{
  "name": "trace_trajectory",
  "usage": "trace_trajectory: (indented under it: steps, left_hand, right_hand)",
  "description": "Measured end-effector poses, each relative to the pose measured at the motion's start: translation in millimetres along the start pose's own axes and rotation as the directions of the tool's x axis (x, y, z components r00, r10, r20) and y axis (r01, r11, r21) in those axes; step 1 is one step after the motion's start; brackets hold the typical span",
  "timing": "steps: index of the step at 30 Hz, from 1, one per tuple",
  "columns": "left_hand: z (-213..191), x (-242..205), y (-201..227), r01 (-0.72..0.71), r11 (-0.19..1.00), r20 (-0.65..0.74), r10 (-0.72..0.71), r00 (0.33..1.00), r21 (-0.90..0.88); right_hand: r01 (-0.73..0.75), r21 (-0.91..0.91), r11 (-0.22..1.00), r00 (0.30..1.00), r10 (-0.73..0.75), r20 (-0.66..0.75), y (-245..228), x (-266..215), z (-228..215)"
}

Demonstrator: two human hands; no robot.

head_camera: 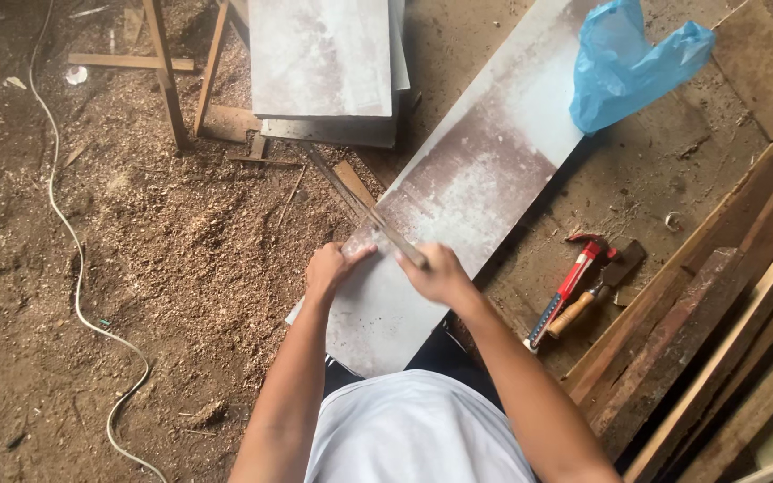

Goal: The person uses a hand saw to cut a rectangular board placed on a wooden support. They hold the board steady with one hand while sawing with the other, then separate the cut piece and place it on a nearby stack.

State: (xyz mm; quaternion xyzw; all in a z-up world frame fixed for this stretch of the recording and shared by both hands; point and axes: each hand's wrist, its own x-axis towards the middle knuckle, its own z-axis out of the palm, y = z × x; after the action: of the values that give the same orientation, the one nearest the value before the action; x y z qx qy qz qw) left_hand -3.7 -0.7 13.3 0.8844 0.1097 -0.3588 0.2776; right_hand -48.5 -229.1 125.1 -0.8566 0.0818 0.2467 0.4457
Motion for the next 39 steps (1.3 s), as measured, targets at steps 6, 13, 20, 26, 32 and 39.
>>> trace_trajectory:
  steps: [6,13,20,26,32,39]
  left_hand:
    - [0,5,-1,-0.001,1.000,-0.028,0.002,1.000,0.022]
    - [3,17,-4,-0.004,0.997,-0.011,0.005,1.000,0.072]
    - [10,12,-8,0.015,0.998,0.007,-0.015,1.000,0.054]
    - [3,5,-3,-0.053,0.995,-0.058,0.058,0.997,0.082]
    - [6,7,-2,0.005,0.999,-0.002,-0.005,1.000,0.036]
    - [14,6,-10,-0.016,1.000,-0.058,0.017,0.998,0.022]
  right_hand:
    - [-0.001,-0.022,1.000,1.000,0.002,0.030,-22,16,0]
    - [-0.080,0.042,0.996,0.996,0.078,0.031,3,-126,-54]
    - [-0.043,-0.022,0.999,0.998,0.042,-0.037,7,-57,-14]
    - [0.056,-0.056,0.997,0.996,-0.059,-0.064,-9,41,26]
    - [0.112,0.012,0.994,0.991,-0.111,-0.068,0,-40,-3]
    - [-0.048,-0.001,0.999,0.996,0.048,-0.077,-3,-124,-20]
